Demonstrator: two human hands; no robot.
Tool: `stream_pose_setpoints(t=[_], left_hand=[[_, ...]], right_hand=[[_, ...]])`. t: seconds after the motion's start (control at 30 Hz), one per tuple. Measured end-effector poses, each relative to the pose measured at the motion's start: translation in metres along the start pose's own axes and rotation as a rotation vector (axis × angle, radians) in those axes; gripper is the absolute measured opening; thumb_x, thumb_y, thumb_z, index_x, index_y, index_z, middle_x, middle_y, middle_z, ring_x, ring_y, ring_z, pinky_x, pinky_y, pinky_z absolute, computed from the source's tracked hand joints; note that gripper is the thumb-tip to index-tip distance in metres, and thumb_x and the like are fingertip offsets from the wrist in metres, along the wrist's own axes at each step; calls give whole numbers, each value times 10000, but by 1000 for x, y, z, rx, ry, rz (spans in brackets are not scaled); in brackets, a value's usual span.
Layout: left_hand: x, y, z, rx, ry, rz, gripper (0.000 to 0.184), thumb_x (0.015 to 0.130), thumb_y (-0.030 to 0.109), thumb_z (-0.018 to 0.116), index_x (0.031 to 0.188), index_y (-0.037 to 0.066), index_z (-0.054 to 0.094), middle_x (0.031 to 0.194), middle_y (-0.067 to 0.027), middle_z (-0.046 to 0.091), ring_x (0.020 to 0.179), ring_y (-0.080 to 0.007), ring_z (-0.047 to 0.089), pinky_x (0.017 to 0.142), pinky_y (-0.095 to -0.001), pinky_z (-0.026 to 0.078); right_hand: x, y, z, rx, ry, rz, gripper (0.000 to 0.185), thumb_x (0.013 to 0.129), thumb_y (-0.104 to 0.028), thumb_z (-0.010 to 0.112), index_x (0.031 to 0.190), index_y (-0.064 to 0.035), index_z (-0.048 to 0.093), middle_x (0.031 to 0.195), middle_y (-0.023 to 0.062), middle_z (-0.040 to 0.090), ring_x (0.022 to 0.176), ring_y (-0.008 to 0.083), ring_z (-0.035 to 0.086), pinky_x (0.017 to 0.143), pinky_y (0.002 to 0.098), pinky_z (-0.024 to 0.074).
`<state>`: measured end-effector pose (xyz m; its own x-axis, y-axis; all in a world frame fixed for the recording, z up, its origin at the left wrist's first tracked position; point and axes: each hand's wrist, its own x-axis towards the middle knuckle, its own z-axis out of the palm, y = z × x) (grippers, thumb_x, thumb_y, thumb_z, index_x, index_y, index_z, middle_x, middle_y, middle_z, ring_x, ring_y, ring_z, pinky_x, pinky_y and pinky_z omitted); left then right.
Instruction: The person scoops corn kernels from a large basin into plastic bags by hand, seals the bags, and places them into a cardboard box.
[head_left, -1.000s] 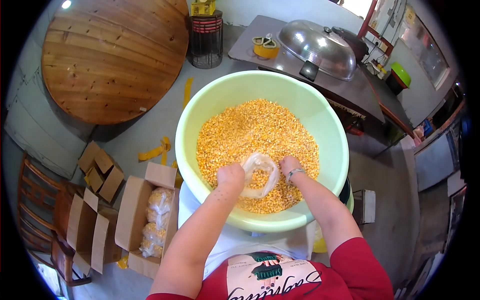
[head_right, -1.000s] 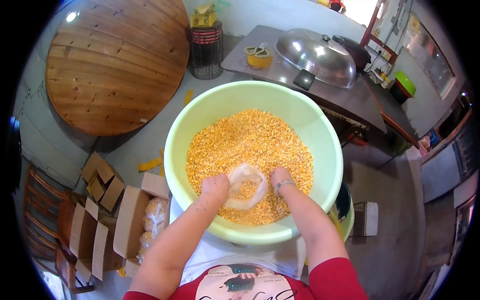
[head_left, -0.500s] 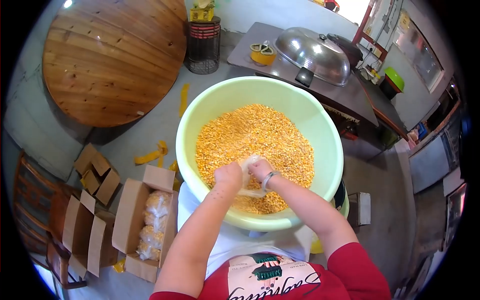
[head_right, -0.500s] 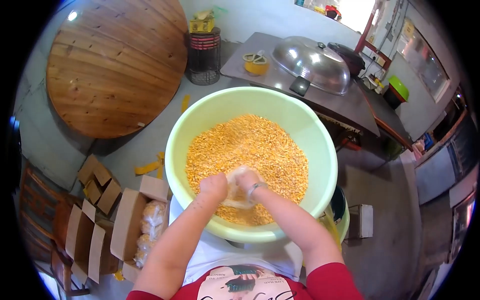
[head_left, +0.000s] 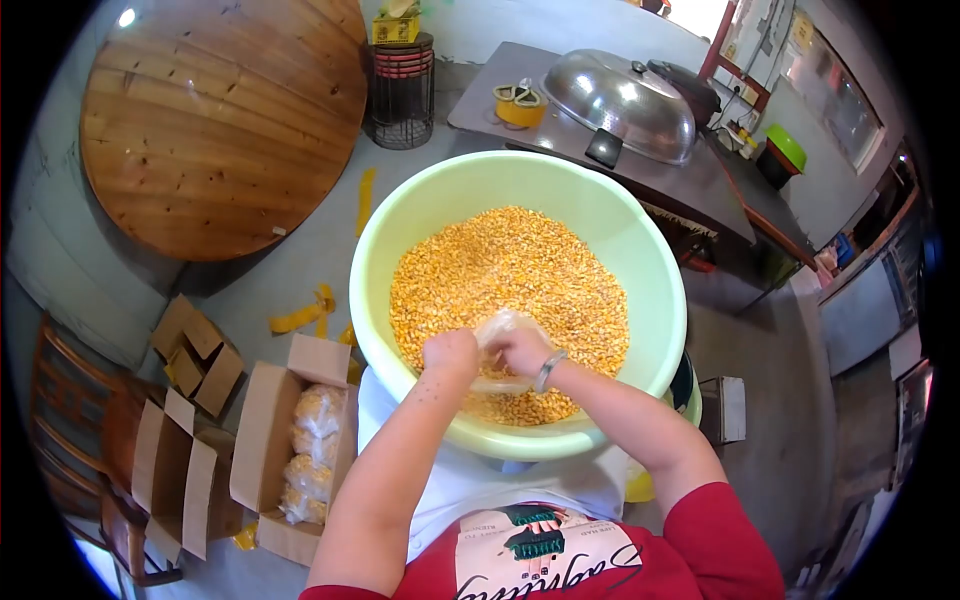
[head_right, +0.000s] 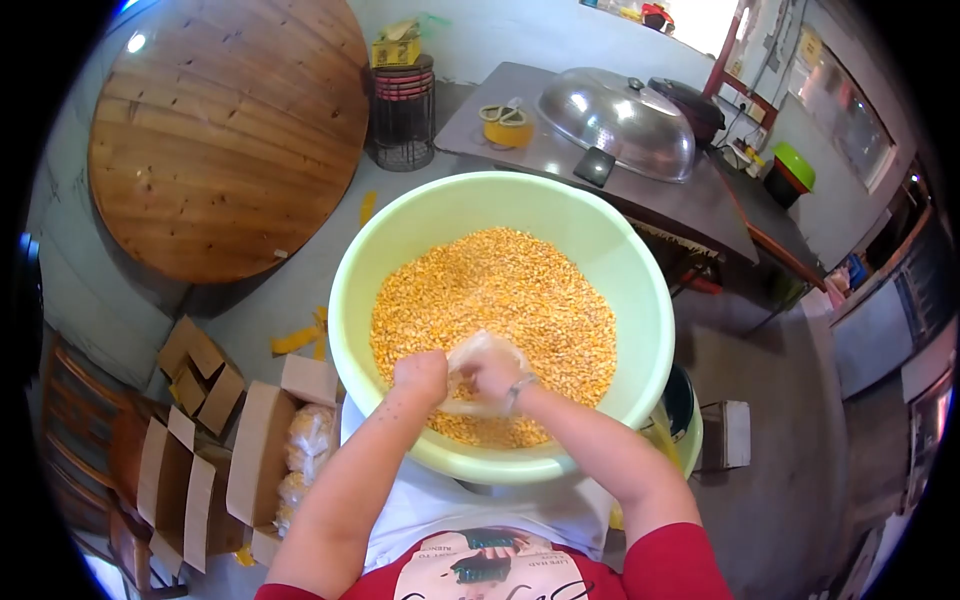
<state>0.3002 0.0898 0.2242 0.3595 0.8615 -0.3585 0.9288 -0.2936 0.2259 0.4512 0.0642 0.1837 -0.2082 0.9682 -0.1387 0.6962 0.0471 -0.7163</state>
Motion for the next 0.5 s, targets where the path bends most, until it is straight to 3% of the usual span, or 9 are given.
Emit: stream_pose_setpoints(t=[0.1,0.17,0.27,0.4,0.5], left_hand=[[5,-3,11,6,38,7,222,755,234,570,908,82,622,890,-119,640,851,-255,621,724,-352,492],[1,1,5,-18,43,-25,228,755,246,569,902,81,622,889,-123,639,849,-257,621,723,-357,491],[2,4,1,-35,30,-44,234,757,261,565,891,81,628,890,-129,637,848,-259,621,724,-364,490],[9,4,7,29,11,-36,212,758,246,564,874,86,641,888,-119,638,848,-252,621,720,-355,490],[11,8,12,169,-10,22,157,784,157,541,874,96,655,889,-77,647,854,-211,627,690,-316,496]], right_hand=[[16,20,-29,298,223,200,237,746,30,460,885,-19,646,751,93,642,626,163,626,620,285,503],[18,42,-49,37,333,180,194,753,-29,501,891,-21,637,804,110,646,702,208,635,687,322,500],[6,81,-65,-394,281,216,248,748,-207,553,938,-60,616,934,174,612,873,299,588,760,362,469],[-9,75,-72,-428,-16,525,339,778,-322,544,969,-47,597,980,167,600,912,308,573,792,387,459],[-9,73,-57,-517,-28,495,353,790,-341,528,965,-43,596,977,170,601,912,305,575,788,388,460]])
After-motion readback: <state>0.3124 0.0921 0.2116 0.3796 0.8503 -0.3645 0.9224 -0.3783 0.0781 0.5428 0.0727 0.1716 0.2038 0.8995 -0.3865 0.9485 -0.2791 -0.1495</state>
